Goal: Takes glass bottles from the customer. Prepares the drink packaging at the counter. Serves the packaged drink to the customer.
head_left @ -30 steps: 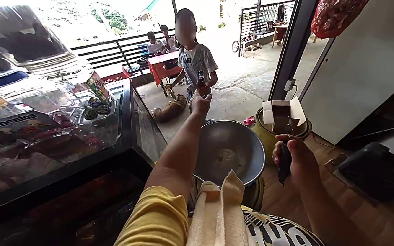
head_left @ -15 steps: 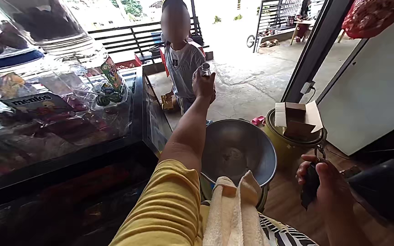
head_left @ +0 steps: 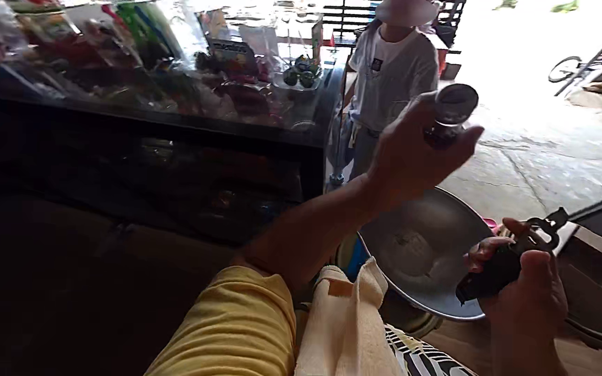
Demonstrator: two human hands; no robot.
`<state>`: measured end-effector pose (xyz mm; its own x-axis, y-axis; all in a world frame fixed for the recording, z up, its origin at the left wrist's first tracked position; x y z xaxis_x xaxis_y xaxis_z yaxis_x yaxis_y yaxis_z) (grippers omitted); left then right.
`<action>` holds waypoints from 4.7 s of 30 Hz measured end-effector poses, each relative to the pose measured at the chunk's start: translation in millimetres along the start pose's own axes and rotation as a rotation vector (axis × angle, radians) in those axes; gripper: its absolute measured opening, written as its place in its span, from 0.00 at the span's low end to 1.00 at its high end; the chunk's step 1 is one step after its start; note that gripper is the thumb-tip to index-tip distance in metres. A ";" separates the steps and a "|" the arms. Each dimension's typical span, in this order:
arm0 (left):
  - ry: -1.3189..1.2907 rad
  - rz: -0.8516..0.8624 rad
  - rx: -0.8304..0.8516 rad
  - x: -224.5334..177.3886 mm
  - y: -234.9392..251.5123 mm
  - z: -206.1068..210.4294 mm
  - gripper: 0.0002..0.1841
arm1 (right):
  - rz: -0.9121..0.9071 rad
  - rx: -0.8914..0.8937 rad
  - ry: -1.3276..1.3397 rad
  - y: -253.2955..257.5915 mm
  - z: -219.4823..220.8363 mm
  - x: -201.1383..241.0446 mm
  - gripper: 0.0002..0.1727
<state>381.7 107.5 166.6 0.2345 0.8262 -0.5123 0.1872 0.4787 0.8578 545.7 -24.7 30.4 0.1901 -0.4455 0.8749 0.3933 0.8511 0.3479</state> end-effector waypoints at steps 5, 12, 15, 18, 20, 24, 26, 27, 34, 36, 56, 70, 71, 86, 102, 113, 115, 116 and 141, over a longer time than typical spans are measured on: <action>0.068 -0.368 0.237 -40.7 -88.7 -93.2 0.43 | -0.028 0.427 -0.014 -0.5 87.9 -9.5 0.29; 0.280 -0.656 -0.046 -64.7 -218.9 -222.3 0.34 | -0.171 0.918 -0.430 -53.5 244.9 -54.1 0.30; 0.464 -0.838 -0.121 -111.0 -259.9 -273.7 0.33 | -0.268 1.034 -0.535 -102.5 323.0 -75.7 0.29; 0.658 -0.923 -0.183 -165.0 -301.0 -332.1 0.34 | -0.360 1.134 -0.562 -160.6 397.0 -89.8 0.28; 0.778 -0.982 -0.231 -202.6 -329.0 -367.6 0.31 | -0.408 1.226 -0.553 -202.2 439.4 -99.0 0.28; 0.971 -0.991 -0.351 -269.3 -384.1 -422.7 0.29 | -0.430 1.426 -0.424 -283.6 507.3 -115.3 0.28; 1.051 -0.953 -0.436 -297.8 -407.6 -443.2 0.29 | -0.464 1.499 -0.327 -318.6 538.2 -119.8 0.28; 1.094 -0.950 -0.476 -311.0 -418.5 -452.3 0.29 | -0.490 1.522 -0.278 -334.8 553.3 -121.5 0.28; 1.279 -0.949 -0.836 -375.2 -495.6 -497.6 0.33 | -0.601 1.799 -0.093 -434.2 643.0 -129.6 0.27; 1.301 -0.982 -0.925 -387.0 -513.2 -512.0 0.33 | -0.569 1.958 -0.128 -455.7 667.2 -130.7 0.27; 1.608 -1.024 -1.412 -487.6 -583.0 -681.9 0.32 | -0.756 2.617 0.177 -620.3 914.5 -132.7 0.28; 1.592 -1.039 -1.134 -628.7 -680.5 -761.7 0.28 | -0.741 2.580 0.040 -767.0 977.0 -92.5 0.28; 1.556 -1.072 -1.083 -632.7 -686.2 -765.9 0.26 | -0.695 2.684 -0.086 -770.5 982.8 -90.1 0.28; 1.707 -0.656 -1.315 -717.9 -743.6 -843.6 0.23 | 0.410 1.994 0.157 -778.1 1163.8 -187.6 0.28; 1.710 -0.922 -1.509 -714.1 -819.9 -917.7 0.25 | 0.142 1.680 -0.984 -773.3 1294.1 -484.0 0.24; 1.484 -1.110 -1.120 -723.8 -843.5 -997.5 0.21 | 0.150 1.357 -0.705 -755.0 1249.0 -388.2 0.24; 1.453 -1.126 -0.999 -723.5 -848.3 -1013.2 0.19 | 0.083 1.517 -0.456 -782.1 1221.8 -331.4 0.21; 1.427 -1.139 -0.952 -722.2 -847.4 -1020.9 0.18 | 0.020 1.666 -0.324 -803.1 1210.0 -304.8 0.18; 1.352 -1.137 -0.856 -721.4 -869.9 -1042.0 0.23 | 0.799 2.127 -1.113 -909.4 1121.5 -419.7 0.19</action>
<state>-944.3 -595.4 -165.8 -0.4800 -0.4685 -0.7417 -0.8312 0.5132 0.2137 -900.5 -300.1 -275.3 -0.7662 -0.4216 0.4849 -0.5527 0.0475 -0.8320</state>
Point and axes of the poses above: each hand's wrist, its own y-axis towards the middle knuckle, its own z-axis out of the palm, x = y × z, the point moved 4 cm from there along y, towards the middle knuckle, and after that the axes turned 9 degrees about z, right-handed, at the moved point
